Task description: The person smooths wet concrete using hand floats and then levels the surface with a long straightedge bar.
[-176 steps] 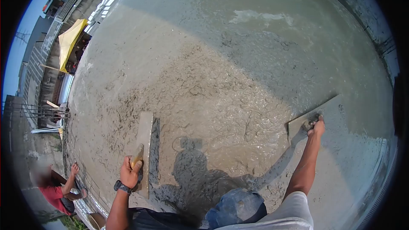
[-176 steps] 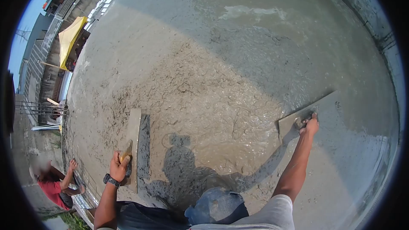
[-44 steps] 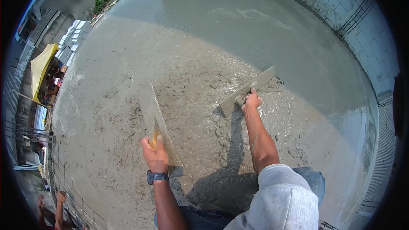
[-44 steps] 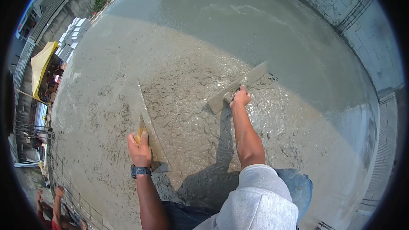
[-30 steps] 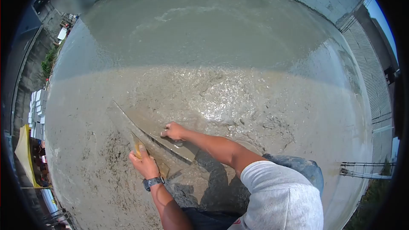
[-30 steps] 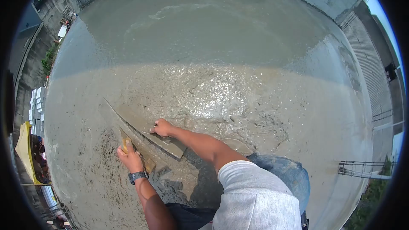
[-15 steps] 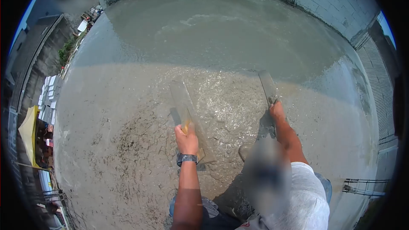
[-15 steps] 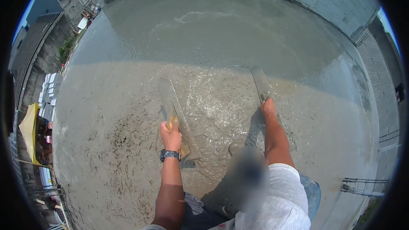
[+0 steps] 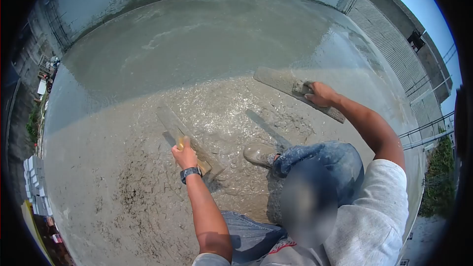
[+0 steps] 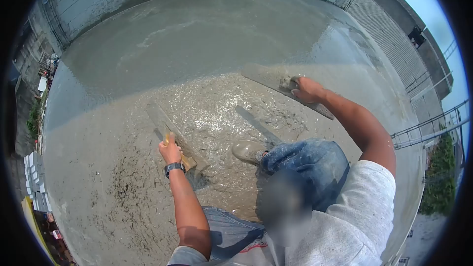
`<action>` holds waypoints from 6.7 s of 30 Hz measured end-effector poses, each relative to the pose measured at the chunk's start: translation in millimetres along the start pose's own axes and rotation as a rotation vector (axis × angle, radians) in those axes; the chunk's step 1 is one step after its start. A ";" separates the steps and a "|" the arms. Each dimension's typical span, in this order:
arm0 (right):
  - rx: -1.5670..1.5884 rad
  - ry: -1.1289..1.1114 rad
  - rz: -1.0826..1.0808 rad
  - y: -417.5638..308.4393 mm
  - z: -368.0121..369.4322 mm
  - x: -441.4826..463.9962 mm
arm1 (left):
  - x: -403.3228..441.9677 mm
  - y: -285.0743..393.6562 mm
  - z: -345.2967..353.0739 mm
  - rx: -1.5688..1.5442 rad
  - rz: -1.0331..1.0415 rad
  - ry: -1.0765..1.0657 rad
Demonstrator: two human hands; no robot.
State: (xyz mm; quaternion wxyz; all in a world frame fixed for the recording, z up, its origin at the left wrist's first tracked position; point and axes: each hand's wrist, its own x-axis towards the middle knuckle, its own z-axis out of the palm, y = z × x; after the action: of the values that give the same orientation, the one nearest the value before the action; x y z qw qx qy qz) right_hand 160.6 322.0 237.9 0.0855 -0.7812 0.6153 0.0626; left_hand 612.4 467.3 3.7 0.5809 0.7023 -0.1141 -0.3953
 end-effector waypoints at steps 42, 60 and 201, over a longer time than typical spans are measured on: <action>1.768 0.692 0.932 330.6 200.5 231.9 | -70.1 16.6 8.9 0.574 0.185 0.275; 0.865 -0.427 -0.631 -248.8 195.0 163.6 | -68.2 21.9 -34.2 0.329 0.113 0.416; 0.296 -0.936 -0.795 -237.4 293.5 -2.7 | -258.3 62.3 -58.3 0.386 -0.082 0.417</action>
State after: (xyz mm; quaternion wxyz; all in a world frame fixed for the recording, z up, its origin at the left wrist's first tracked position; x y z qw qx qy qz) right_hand 392.9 440.6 -35.1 0.4696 -0.8199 0.1777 0.2751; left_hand 500.3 651.1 170.1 0.4308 0.8702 -0.0369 -0.2361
